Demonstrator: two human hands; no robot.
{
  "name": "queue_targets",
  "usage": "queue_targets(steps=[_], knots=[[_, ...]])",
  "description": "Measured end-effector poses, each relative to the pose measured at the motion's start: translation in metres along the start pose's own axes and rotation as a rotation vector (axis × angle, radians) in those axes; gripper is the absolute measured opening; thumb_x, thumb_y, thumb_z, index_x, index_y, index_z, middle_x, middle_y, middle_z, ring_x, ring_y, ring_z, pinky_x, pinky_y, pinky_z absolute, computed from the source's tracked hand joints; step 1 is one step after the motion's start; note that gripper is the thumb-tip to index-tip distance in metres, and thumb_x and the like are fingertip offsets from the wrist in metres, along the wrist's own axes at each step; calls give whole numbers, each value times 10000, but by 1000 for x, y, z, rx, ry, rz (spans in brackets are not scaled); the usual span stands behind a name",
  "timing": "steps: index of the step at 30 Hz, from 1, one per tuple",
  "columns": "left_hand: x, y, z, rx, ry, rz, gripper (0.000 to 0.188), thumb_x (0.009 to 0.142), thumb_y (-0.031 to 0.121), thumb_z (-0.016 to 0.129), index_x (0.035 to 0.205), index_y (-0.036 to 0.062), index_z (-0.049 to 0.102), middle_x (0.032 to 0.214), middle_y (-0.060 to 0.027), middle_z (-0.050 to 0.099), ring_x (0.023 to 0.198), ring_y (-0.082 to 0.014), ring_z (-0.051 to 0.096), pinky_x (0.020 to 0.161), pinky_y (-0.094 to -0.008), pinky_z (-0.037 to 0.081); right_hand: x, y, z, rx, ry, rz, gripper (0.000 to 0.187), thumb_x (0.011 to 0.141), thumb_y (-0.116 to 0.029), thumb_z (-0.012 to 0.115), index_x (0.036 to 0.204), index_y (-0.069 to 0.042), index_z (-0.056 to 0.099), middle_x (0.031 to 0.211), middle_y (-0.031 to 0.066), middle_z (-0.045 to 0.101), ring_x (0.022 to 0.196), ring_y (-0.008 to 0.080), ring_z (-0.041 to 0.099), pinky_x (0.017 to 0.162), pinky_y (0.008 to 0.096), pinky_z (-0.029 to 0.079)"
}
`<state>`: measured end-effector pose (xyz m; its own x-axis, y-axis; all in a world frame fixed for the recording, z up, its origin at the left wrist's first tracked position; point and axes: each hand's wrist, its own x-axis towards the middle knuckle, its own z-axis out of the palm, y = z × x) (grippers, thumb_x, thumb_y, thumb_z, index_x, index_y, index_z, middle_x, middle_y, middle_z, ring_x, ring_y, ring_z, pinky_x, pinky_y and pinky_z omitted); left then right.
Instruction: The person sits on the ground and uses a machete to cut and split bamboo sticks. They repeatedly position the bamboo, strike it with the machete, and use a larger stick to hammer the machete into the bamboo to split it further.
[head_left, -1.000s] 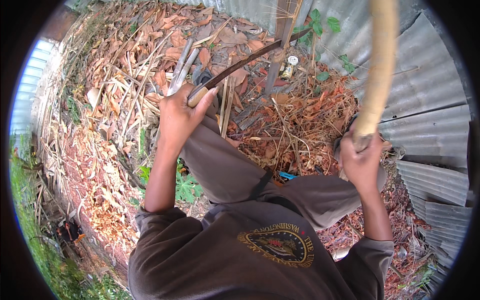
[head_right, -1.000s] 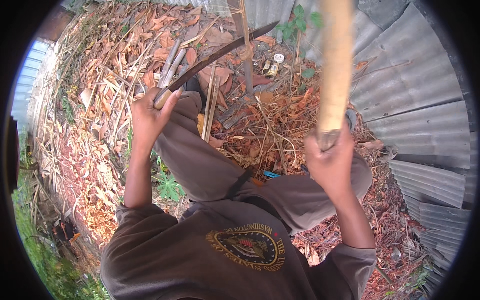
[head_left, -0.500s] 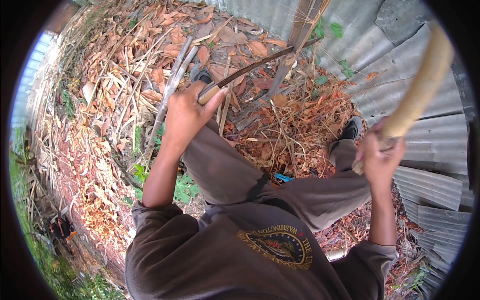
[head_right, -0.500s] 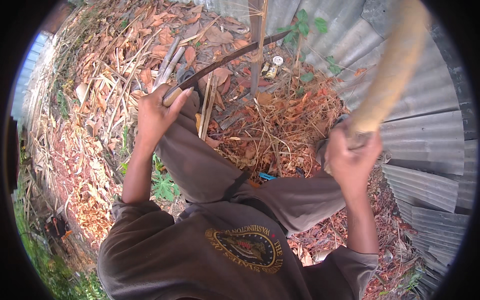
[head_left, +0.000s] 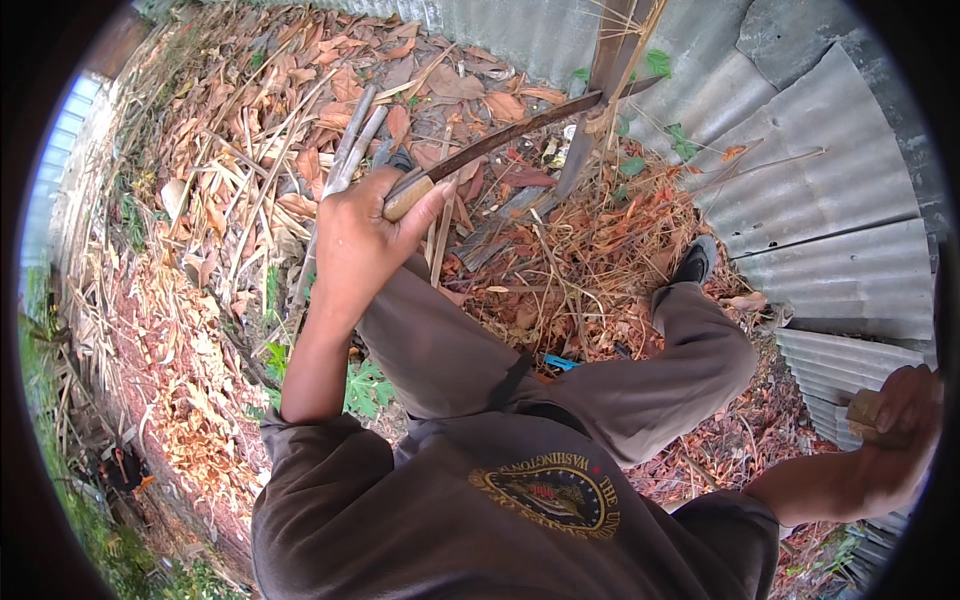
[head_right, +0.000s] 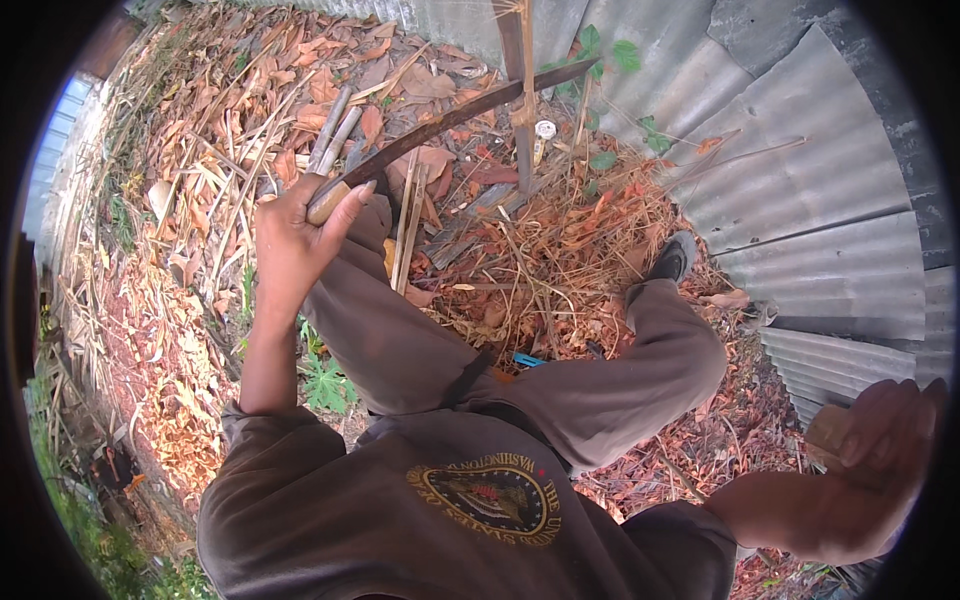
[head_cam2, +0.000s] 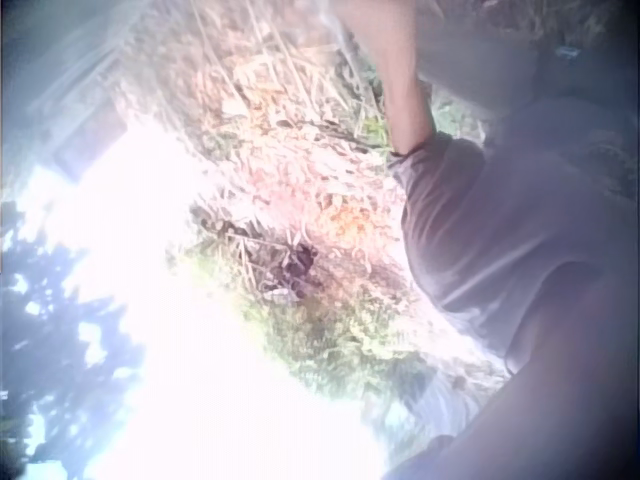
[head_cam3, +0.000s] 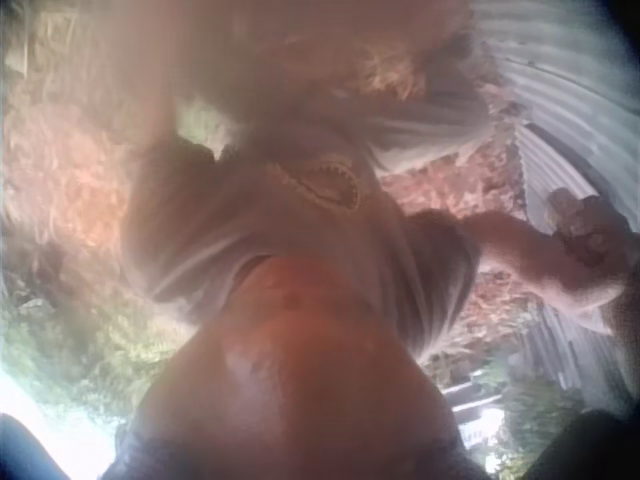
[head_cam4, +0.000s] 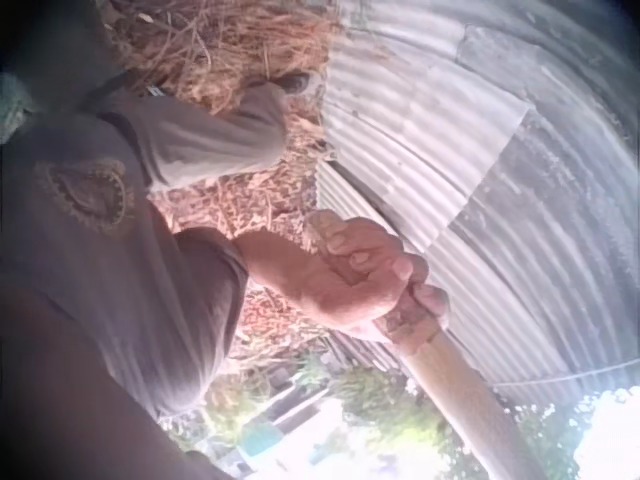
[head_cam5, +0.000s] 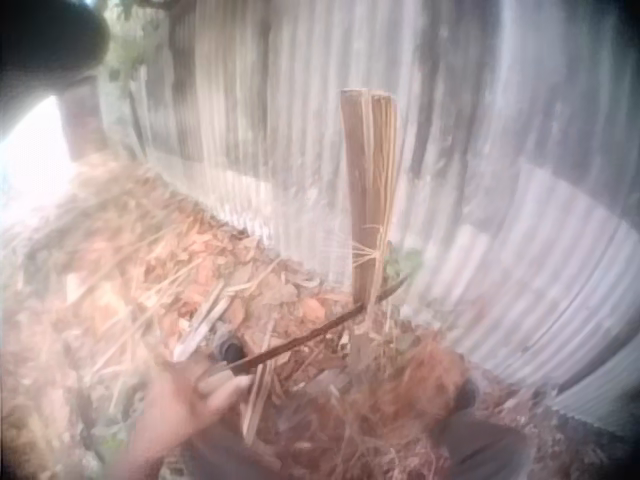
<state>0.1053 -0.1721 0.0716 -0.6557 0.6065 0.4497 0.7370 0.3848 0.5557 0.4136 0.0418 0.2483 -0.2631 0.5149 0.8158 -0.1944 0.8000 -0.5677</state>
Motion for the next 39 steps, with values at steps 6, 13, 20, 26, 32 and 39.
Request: queue_targets(steps=[6, 13, 20, 26, 32, 39], knots=[[7, -6, -12, 94, -9, -22, 342, 797, 311, 778, 830, -12, 671, 601, -180, 620, 529, -313, 640, 484, -353, 481, -55, 49, -11, 133, -74, 652, 189, 879, -7, 540, 1030, -25, 427, 590, 24, 403, 379, 91, 362, 359, 234, 327], [0, -18, 5, 123, -2, -33, 356, 800, 336, 770, 820, -6, 676, 583, -181, 609, 534, -325, 636, 497, -374, 486, -85, 76, -16, 123, -75, 881, 185, 841, 34, 519, 1004, 5, 436, 617, 38, 451, 372, 93, 379, 340, 243, 355], [3, -15, 4, 141, -44, -78, 360, 803, 339, 766, 815, -8, 672, 561, -165, 603, 498, -330, 615, 488, -375, 483, -82, 66, -13, 83, -124, 764, 187, 822, 53, 532, 985, 15, 449, 650, 41, 467, 389, 86, 398, 359, 233, 356], [0, -23, 10, 136, -10, -10, 361, 789, 327, 771, 846, -13, 666, 606, -204, 604, 577, -369, 627, 539, -411, 494, -75, 64, 2, 50, -200, 745, 180, 840, 25, 565, 979, 19, 451, 637, 37, 455, 397, 89, 414, 363, 229, 347], [-3, -28, 9, 158, -28, -29, 384, 793, 347, 762, 870, -16, 664, 641, -212, 620, 623, -389, 635, 562, -421, 500, -30, 41, 21, 40, -143, 463, 160, 851, 32, 558, 964, 20, 444, 620, 34, 438, 410, 90, 397, 388, 234, 333], [-1, -20, 11, 175, -74, -24, 371, 803, 346, 756, 809, -5, 637, 562, -202, 583, 554, -387, 611, 522, -416, 491, -107, 133, 47, -207, -600, 612, 123, 777, 37, 554, 879, -10, 503, 634, 30, 514, 505, 106, 511, 450, 267, 393]])
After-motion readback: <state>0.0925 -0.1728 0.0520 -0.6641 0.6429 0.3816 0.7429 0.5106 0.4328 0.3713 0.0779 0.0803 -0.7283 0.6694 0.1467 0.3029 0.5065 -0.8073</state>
